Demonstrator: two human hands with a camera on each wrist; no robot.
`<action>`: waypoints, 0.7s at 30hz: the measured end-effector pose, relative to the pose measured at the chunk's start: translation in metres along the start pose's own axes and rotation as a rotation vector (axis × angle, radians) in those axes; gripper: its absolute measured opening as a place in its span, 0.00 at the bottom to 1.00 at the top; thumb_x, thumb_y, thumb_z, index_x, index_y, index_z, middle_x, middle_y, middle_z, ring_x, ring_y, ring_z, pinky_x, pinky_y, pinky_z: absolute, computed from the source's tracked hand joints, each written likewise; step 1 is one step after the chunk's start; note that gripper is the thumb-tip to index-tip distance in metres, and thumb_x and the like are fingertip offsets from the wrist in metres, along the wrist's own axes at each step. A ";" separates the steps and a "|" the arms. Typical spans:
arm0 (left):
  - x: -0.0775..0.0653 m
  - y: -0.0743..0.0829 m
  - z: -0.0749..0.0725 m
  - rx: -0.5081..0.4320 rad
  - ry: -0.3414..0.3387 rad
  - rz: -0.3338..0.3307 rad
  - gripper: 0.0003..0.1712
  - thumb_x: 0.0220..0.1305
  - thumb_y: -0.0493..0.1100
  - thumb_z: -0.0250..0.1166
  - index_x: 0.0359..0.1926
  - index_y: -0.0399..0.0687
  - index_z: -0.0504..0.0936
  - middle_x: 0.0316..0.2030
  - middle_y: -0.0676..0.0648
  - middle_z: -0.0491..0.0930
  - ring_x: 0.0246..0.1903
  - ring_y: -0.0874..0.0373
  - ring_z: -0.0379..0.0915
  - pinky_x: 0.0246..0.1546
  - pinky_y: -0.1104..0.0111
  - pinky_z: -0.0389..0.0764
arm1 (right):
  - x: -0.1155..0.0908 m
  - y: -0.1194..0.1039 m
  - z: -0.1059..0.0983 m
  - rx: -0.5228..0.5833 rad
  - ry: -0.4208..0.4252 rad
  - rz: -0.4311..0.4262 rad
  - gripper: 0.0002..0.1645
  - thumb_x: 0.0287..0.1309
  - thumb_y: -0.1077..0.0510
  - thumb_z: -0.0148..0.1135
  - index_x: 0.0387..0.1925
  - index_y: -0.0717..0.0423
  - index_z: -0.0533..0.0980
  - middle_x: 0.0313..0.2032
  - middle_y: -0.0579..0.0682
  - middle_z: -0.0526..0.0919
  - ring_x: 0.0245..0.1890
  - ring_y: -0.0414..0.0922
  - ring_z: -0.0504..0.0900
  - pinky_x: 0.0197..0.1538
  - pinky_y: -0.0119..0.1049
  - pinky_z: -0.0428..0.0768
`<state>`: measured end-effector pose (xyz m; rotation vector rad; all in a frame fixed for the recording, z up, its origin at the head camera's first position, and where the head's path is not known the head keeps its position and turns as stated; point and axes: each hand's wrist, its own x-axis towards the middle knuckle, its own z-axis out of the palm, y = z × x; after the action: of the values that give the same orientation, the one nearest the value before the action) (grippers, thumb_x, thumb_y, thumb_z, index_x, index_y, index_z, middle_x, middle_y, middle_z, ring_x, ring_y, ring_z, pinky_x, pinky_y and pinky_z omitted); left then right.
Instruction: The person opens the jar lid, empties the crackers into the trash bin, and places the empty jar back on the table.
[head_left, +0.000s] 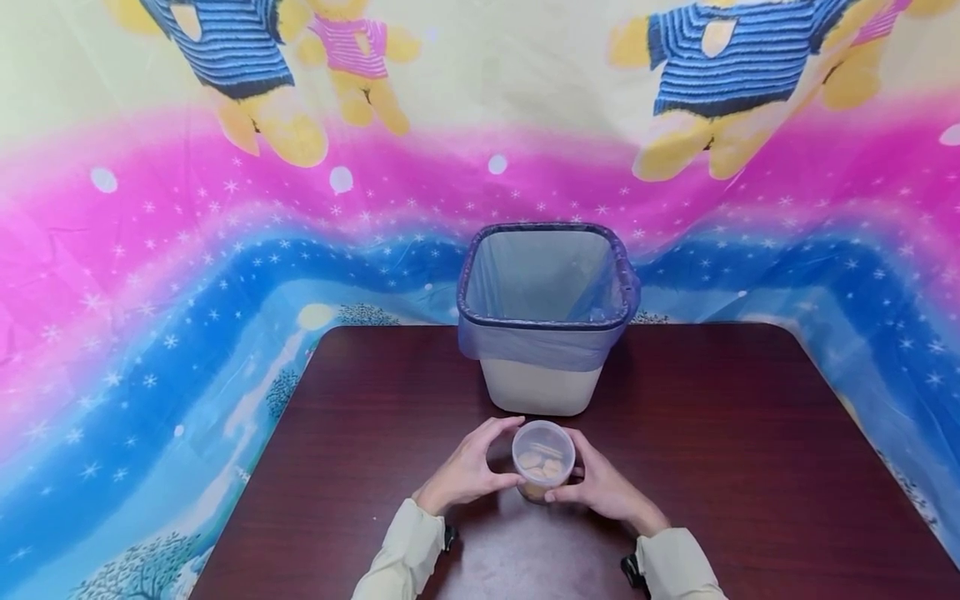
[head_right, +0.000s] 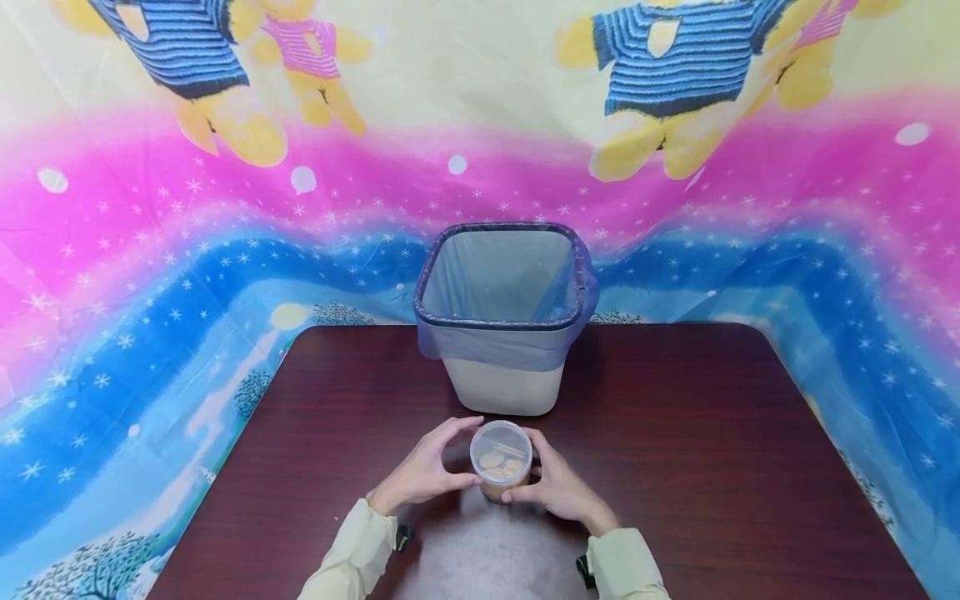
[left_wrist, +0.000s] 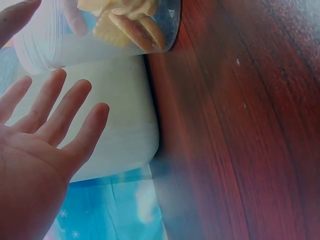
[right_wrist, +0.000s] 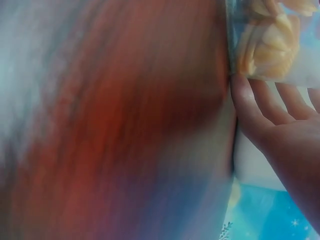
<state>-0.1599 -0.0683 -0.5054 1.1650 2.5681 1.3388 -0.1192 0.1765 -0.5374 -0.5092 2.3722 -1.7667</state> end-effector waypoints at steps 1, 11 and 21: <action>0.000 0.000 0.001 0.000 -0.001 0.001 0.46 0.46 0.45 0.78 0.66 0.46 0.68 0.56 0.47 0.76 0.58 0.57 0.72 0.61 0.62 0.72 | 0.000 0.000 0.000 -0.005 0.000 0.003 0.53 0.40 0.58 0.79 0.67 0.56 0.59 0.61 0.60 0.70 0.56 0.57 0.76 0.51 0.34 0.79; 0.003 0.002 0.007 -0.003 -0.038 -0.020 0.49 0.45 0.47 0.79 0.68 0.52 0.65 0.59 0.48 0.73 0.59 0.54 0.71 0.62 0.63 0.70 | 0.000 -0.004 0.001 -0.015 -0.025 -0.029 0.54 0.42 0.55 0.78 0.67 0.56 0.58 0.62 0.61 0.70 0.55 0.57 0.75 0.49 0.35 0.81; 0.005 0.005 0.014 -0.005 -0.049 -0.014 0.53 0.44 0.53 0.78 0.70 0.54 0.62 0.62 0.52 0.68 0.59 0.54 0.70 0.61 0.65 0.71 | 0.000 -0.002 0.000 -0.041 -0.030 -0.006 0.55 0.42 0.52 0.79 0.68 0.54 0.57 0.61 0.59 0.70 0.55 0.55 0.75 0.49 0.36 0.81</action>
<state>-0.1559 -0.0535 -0.5092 1.1615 2.5333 1.2965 -0.1190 0.1763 -0.5355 -0.5456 2.3938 -1.7032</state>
